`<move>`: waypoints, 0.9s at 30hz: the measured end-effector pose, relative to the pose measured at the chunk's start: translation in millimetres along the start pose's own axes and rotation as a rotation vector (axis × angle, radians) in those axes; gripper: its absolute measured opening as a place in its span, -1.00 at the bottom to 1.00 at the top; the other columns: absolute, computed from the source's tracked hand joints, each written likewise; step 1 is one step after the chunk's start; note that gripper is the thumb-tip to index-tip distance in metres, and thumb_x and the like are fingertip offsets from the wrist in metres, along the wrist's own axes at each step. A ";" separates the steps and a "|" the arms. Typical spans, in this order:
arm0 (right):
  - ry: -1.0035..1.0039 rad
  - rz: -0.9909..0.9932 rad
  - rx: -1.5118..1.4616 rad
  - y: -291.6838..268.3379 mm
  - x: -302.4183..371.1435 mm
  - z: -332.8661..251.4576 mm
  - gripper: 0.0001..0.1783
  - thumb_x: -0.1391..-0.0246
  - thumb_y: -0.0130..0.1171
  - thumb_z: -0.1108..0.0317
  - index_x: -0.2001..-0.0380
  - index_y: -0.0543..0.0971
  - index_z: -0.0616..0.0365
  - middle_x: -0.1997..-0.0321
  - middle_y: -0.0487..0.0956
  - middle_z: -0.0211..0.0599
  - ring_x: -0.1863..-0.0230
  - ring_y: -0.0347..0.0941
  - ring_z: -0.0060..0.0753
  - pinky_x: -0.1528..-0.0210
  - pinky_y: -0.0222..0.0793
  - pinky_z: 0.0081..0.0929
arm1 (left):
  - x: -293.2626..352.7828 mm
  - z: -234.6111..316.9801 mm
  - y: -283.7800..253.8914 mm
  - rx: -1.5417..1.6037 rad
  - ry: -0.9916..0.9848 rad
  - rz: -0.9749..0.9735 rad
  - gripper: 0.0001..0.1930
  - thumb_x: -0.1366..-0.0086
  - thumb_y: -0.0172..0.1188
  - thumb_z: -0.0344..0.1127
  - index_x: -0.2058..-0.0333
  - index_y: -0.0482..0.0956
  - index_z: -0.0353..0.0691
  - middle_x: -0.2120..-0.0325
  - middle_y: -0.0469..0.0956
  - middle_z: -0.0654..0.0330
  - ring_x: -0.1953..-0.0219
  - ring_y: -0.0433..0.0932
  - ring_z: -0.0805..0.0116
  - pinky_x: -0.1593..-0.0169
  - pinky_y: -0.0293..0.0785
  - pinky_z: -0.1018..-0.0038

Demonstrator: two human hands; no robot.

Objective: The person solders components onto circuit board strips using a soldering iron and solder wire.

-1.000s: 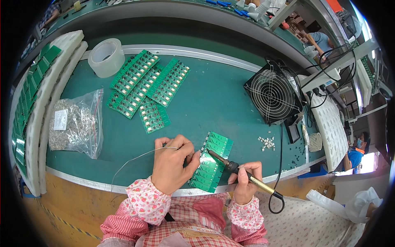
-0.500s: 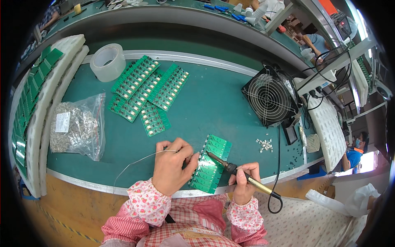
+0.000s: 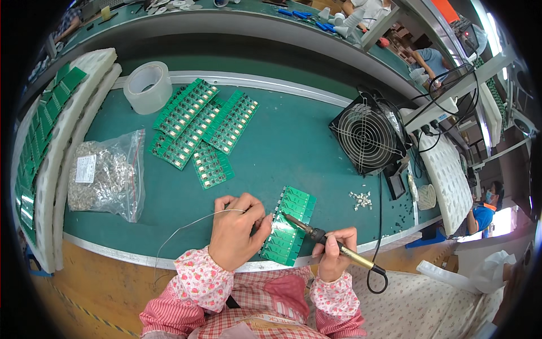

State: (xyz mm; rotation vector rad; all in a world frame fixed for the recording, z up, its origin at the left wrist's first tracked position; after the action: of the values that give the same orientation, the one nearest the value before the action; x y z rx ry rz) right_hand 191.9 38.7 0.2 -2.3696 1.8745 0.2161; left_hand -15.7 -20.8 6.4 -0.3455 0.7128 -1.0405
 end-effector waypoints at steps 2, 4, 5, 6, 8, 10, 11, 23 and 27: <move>0.002 -0.007 0.003 -0.3 0.0 0.7 -0.73 -0.23 0.16 0.30 0.25 0.31 0.21 0.51 0.53 -0.22 0.63 0.42 -0.57 0.58 0.38 -0.59 | -0.2 0.0 0.6 -0.002 0.006 0.005 -0.82 -0.20 0.28 -0.36 0.53 0.48 -0.20 0.47 0.43 0.28 0.40 0.49 0.26 0.06 0.22 0.23; -0.015 -0.032 0.049 -1.5 0.1 2.3 -0.73 -0.23 0.16 0.30 0.25 0.30 0.22 0.53 0.55 -0.22 0.63 0.43 -0.58 0.58 0.39 -0.58 | -0.9 0.7 1.3 -0.024 0.008 -0.006 -0.81 -0.20 0.29 -0.36 0.54 0.48 -0.19 0.47 0.44 0.27 0.39 0.48 0.26 0.06 0.22 0.23; -0.013 -0.034 0.050 -2.0 -0.1 3.2 -0.73 -0.23 0.16 0.30 0.25 0.30 0.22 0.53 0.55 -0.22 0.63 0.43 -0.58 0.58 0.39 -0.58 | -1.8 1.3 1.6 -0.024 0.006 -0.005 -0.81 -0.20 0.29 -0.36 0.54 0.48 -0.19 0.47 0.44 0.27 0.39 0.48 0.26 0.06 0.22 0.23; -0.026 -0.039 0.068 -2.4 0.1 3.7 -0.73 -0.23 0.16 0.31 0.26 0.30 0.22 0.54 0.56 -0.23 0.64 0.44 -0.58 0.58 0.39 -0.58 | -2.7 2.4 1.8 -0.029 0.007 0.000 -0.83 -0.19 0.30 -0.39 0.53 0.48 -0.18 0.47 0.44 0.29 0.41 0.47 0.29 0.06 0.21 0.26; -0.039 -0.045 0.086 -2.5 0.6 4.1 -0.73 -0.23 0.16 0.32 0.26 0.30 0.21 0.55 0.56 -0.23 0.64 0.45 -0.59 0.58 0.40 -0.58 | -3.1 2.9 2.5 -0.034 0.007 0.005 -0.83 -0.17 0.31 -0.42 0.53 0.48 -0.17 0.48 0.45 0.31 0.42 0.46 0.31 0.07 0.20 0.30; -0.063 -0.052 0.103 -1.7 1.5 4.0 -0.74 -0.22 0.17 0.34 0.27 0.29 0.21 0.55 0.57 -0.22 0.63 0.47 -0.58 0.58 0.39 -0.59 | -3.1 2.5 3.7 -0.047 0.006 0.007 -0.83 -0.17 0.30 -0.42 0.53 0.48 -0.17 0.49 0.44 0.31 0.42 0.46 0.30 0.07 0.20 0.29; -0.062 -0.051 0.102 -1.8 1.8 4.3 -0.74 -0.22 0.17 0.34 0.27 0.29 0.21 0.55 0.57 -0.22 0.63 0.47 -0.58 0.58 0.39 -0.59 | -3.0 2.6 3.6 -0.048 0.006 0.006 -0.83 -0.17 0.30 -0.42 0.53 0.48 -0.17 0.49 0.44 0.31 0.42 0.46 0.30 0.07 0.20 0.29; -0.170 -0.102 0.141 -2.2 4.4 7.6 -0.80 -0.18 0.15 0.47 0.28 0.31 0.24 0.57 0.58 -0.20 0.64 0.49 -0.53 0.58 0.43 -0.55 | -3.4 4.6 2.4 -0.068 0.011 -0.020 -0.84 -0.18 0.30 -0.37 0.53 0.50 -0.17 0.44 0.43 0.29 0.37 0.46 0.27 0.08 0.22 0.24; -0.178 -0.064 0.165 -0.9 5.8 5.8 -0.80 -0.18 0.15 0.46 0.29 0.32 0.24 0.57 0.58 -0.19 0.65 0.48 -0.52 0.60 0.41 -0.55 | -2.9 4.3 1.4 -0.045 0.003 -0.009 -0.85 -0.18 0.30 -0.42 0.52 0.50 -0.19 0.46 0.46 0.28 0.39 0.46 0.27 0.06 0.21 0.30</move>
State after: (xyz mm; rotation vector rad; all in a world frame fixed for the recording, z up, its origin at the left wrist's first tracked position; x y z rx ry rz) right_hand 193.9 34.3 -6.6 -2.2181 1.6669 0.2476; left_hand -12.7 -17.8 9.8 -0.3859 0.7389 -1.0348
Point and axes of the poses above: each hand's wrist, its own x-axis away from the middle knuckle, its own y-axis out of the palm, z = x × y, the point moved 2 cm from there along -x, towards the middle knuckle
